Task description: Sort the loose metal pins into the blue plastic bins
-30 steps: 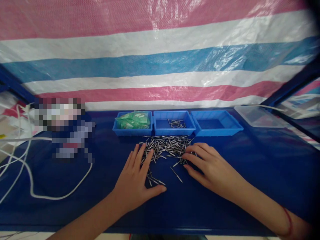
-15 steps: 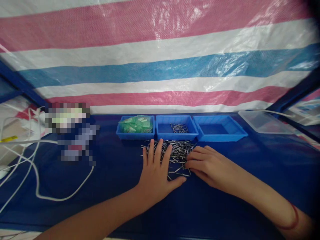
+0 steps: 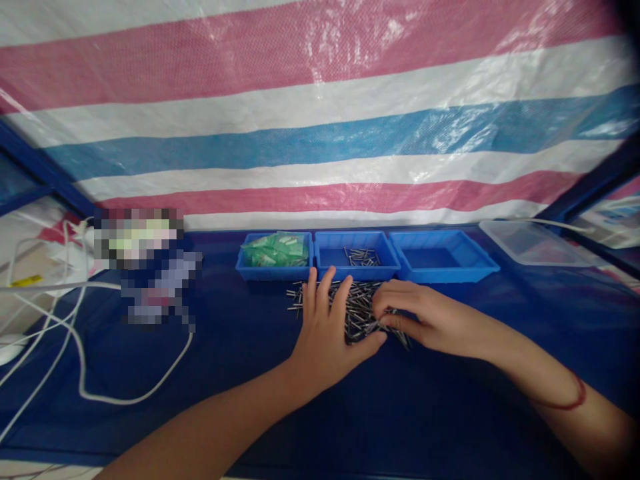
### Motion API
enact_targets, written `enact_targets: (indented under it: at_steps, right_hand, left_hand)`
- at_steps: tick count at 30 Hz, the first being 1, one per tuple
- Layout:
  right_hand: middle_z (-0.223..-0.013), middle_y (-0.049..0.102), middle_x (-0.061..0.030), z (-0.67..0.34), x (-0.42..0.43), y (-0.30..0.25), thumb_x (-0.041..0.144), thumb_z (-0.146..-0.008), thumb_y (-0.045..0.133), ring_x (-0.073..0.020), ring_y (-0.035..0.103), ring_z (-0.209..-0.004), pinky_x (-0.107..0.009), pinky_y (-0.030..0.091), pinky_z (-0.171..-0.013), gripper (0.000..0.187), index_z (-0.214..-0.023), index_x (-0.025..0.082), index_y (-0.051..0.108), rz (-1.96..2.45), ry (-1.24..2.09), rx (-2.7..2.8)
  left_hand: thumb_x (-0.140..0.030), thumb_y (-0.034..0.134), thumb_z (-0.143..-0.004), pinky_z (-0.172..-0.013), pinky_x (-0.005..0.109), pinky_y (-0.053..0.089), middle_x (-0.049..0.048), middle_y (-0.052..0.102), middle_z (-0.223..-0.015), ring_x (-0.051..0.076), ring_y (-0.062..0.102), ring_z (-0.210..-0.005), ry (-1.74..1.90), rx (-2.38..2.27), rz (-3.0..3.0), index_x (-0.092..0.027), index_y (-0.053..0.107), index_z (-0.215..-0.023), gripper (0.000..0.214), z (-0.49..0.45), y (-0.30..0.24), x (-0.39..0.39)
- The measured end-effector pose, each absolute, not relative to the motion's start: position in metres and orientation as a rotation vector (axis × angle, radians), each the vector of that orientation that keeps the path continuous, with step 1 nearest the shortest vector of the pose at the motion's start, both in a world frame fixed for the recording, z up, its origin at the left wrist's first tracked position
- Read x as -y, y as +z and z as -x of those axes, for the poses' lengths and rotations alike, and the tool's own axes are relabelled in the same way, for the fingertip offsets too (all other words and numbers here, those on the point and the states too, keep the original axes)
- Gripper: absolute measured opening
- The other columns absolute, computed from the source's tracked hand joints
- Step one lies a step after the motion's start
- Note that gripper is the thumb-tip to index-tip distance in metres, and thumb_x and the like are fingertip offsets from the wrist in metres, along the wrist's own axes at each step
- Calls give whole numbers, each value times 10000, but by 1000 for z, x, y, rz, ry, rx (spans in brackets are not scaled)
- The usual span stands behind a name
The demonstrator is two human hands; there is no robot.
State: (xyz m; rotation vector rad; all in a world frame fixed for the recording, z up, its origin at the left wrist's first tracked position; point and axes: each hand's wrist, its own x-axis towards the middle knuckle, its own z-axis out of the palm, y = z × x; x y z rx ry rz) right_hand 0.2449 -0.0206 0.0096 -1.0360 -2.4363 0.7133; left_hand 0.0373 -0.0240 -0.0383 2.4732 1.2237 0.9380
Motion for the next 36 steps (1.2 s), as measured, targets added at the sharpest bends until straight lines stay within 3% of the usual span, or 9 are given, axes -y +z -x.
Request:
enact_targets:
  at_steps: [2, 5, 10, 14, 20, 24, 36]
  right_hand:
    - [-830, 606, -35, -238, 17, 13, 280, -927, 473, -151, 546, -772, -289, 419, -707, 143, -870, 193, 572, 1090, 766, 2214]
    - [-806, 599, -22, -214, 12, 11, 338, -917, 483, -141, 538, -723, -275, 424, -663, 177, -878, 192, 575, 1118, 841, 1950]
    - [-754, 585, -6, -180, 7, -7, 382, -876, 540, -133, 527, -681, -272, 427, -634, 201, -837, 187, 571, 978, 1064, 1637]
    - [-766, 593, -11, -178, 11, -16, 418, -857, 569, -140, 538, -703, -286, 440, -671, 231, -842, 190, 598, 983, 1083, 1534]
    - [-774, 610, -5, -180, 18, -16, 438, -821, 618, -137, 564, -721, -283, 462, -693, 243, -858, 198, 604, 975, 1158, 1417]
    - [-858, 648, -22, -177, 20, -16, 419, -831, 614, -136, 589, -784, -283, 477, -744, 247, -922, 190, 619, 927, 1218, 1417]
    - [-734, 652, 3, -182, 19, -16, 404, -719, 723, -130, 595, -671, -301, 507, -666, 230, -810, 213, 635, 948, 1044, 1323]
  left_hand:
    - [-482, 578, -839, -1121, 564, 184, 159, 311, -1459, 335, 132, -1416, 1136, -1167, -2385, -189, 340, -1371, 652, -33, -32, 19]
    - [-357, 567, -873, -1081, 463, 306, 123, 451, -1333, 265, 375, -1294, 1320, -1141, -2215, -217, 432, -1298, 467, -27, -25, 9]
    - [-290, 563, -883, -844, 313, 466, 46, 626, -1001, 180, 589, -943, 1338, -1107, -1956, -212, 607, -1025, 168, -24, -24, 1]
    - [-313, 611, -850, -747, 280, 471, 24, 662, -881, 166, 619, -805, 1239, -1130, -1831, -202, 633, -944, 147, -25, -25, 2]
    - [-266, 609, -850, -768, 264, 465, 28, 643, -943, 163, 617, -878, 1291, -1042, -1810, -194, 625, -858, 75, -24, -23, 3]
    - [-233, 580, -869, -796, 259, 460, 28, 613, -958, 156, 595, -915, 1345, -998, -1877, -198, 612, -879, 49, -23, -21, 4]
    - [-249, 490, -919, -778, 276, 463, 50, 591, -979, 170, 581, -922, 1291, -1031, -1972, -201, 566, -956, 98, -25, -25, 3]
